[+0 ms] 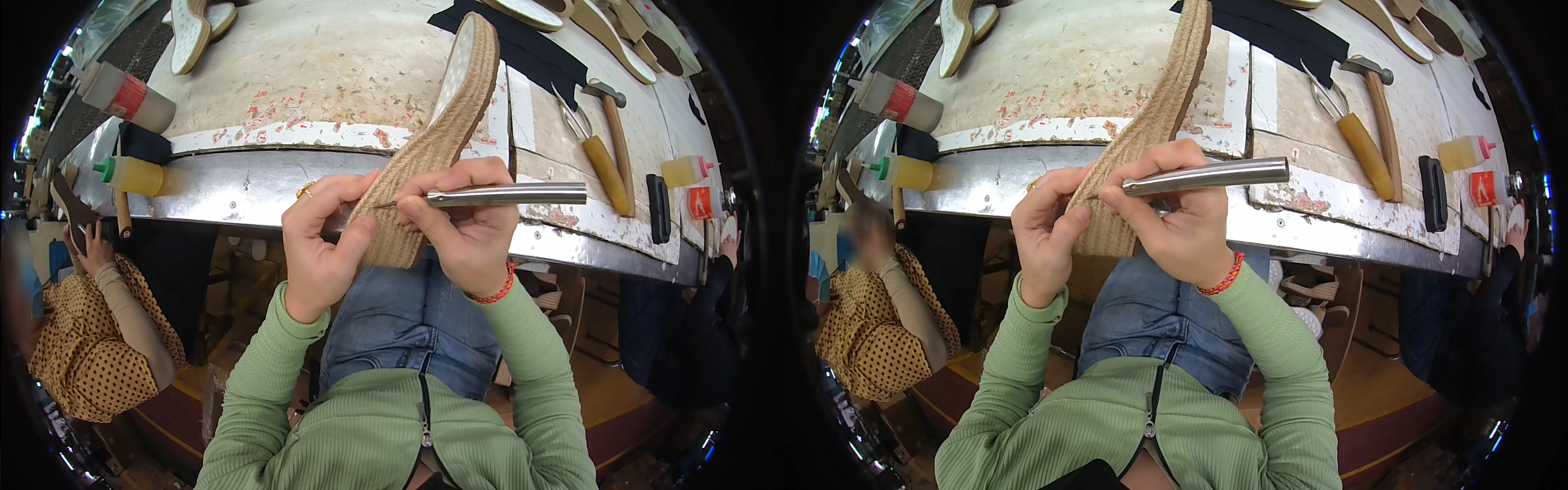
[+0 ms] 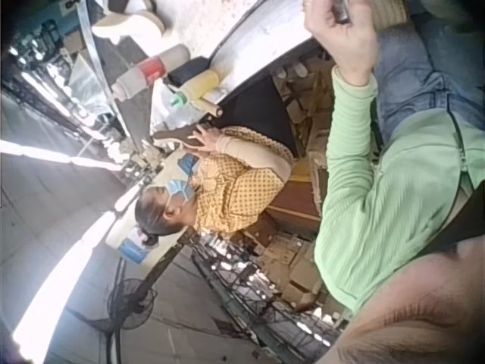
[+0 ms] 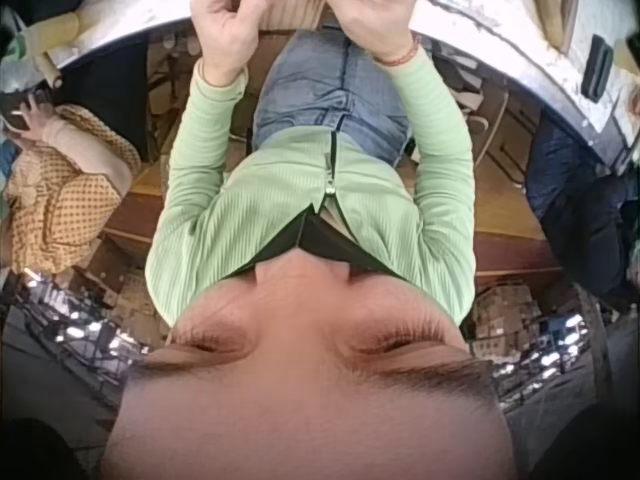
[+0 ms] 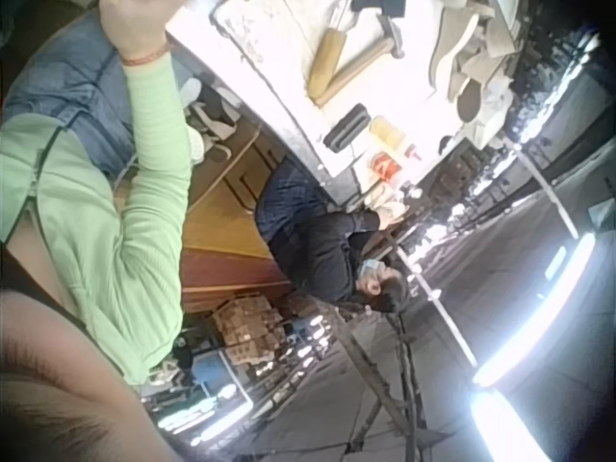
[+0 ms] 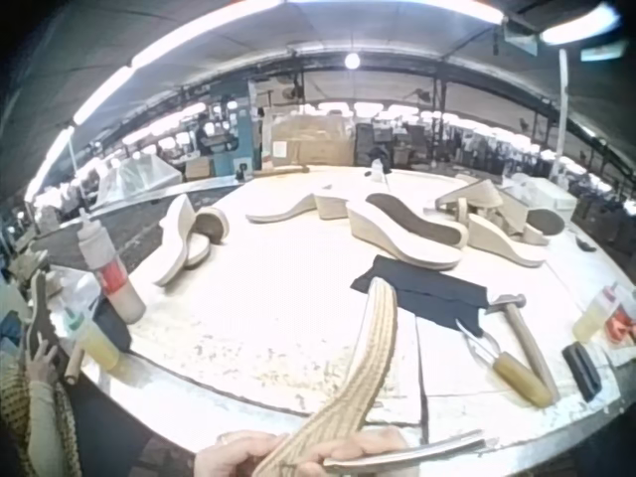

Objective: The person uses a metal awl and a wooden-handled stitching tool to puncture and stitch the edge of a woven espadrille sole. They repeatedly pierce the sole and pull thread through to secure the edge, working on one shoe at a time.

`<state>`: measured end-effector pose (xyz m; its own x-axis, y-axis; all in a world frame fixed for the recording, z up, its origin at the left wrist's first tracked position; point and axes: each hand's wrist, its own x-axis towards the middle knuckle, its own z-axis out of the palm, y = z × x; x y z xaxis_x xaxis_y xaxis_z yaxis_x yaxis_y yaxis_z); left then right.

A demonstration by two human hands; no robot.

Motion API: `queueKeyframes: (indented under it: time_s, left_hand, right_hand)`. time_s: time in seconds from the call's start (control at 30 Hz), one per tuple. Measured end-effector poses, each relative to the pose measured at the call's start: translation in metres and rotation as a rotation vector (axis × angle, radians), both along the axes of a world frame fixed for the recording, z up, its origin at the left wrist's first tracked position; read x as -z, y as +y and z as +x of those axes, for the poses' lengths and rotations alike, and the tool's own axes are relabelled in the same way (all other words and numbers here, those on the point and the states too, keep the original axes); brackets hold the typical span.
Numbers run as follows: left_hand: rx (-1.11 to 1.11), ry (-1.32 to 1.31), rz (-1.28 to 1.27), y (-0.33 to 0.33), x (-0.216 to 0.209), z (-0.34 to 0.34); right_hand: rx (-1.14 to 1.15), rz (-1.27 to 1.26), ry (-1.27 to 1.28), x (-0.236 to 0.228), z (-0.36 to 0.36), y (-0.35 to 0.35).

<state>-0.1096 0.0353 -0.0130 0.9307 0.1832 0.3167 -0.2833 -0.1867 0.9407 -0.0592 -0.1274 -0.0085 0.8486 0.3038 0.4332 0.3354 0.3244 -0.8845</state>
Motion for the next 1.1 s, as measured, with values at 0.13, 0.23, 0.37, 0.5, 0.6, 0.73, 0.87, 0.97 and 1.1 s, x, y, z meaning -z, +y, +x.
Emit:
queueKeyframes:
  time_s: [0.13,0.23,0.37,0.5,0.6,0.73,0.87,0.97,1.1]
  left_hand:
    - [-0.005,0.001,-0.002,0.000,-0.002,0.000]
    - [0.016,0.031,0.022,0.001,-0.009,-0.001]
    - [0.023,0.026,0.041,0.002,-0.012,0.000]
    - [0.026,0.027,0.051,0.002,-0.014,0.001]
    - [0.019,0.018,0.083,0.001,-0.015,0.001]
    - [0.001,-0.012,0.108,0.000,-0.015,0.002]
    - [-0.029,-0.005,0.120,-0.002,-0.017,0.000]
    - [-0.006,0.008,0.108,0.001,-0.012,-0.001]
    - [-0.030,0.018,0.085,0.000,-0.016,0.002]
  right_hand:
    - [0.021,-0.004,0.082,-0.006,-0.003,0.002]
    - [-0.027,0.156,0.195,-0.009,0.000,0.002]
    - [-0.051,0.039,0.114,-0.006,0.002,-0.001]
    - [-0.046,0.042,0.143,-0.009,0.002,0.001]
    - [-0.038,0.031,0.147,-0.011,0.004,0.002]
    - [-0.026,-0.072,0.186,-0.027,0.007,0.004]
    - [-0.081,-0.113,0.238,-0.038,0.015,0.012]
    - [-0.165,-0.280,0.230,-0.050,0.032,0.015]
    - [-0.197,-0.237,0.291,-0.052,0.036,0.015]
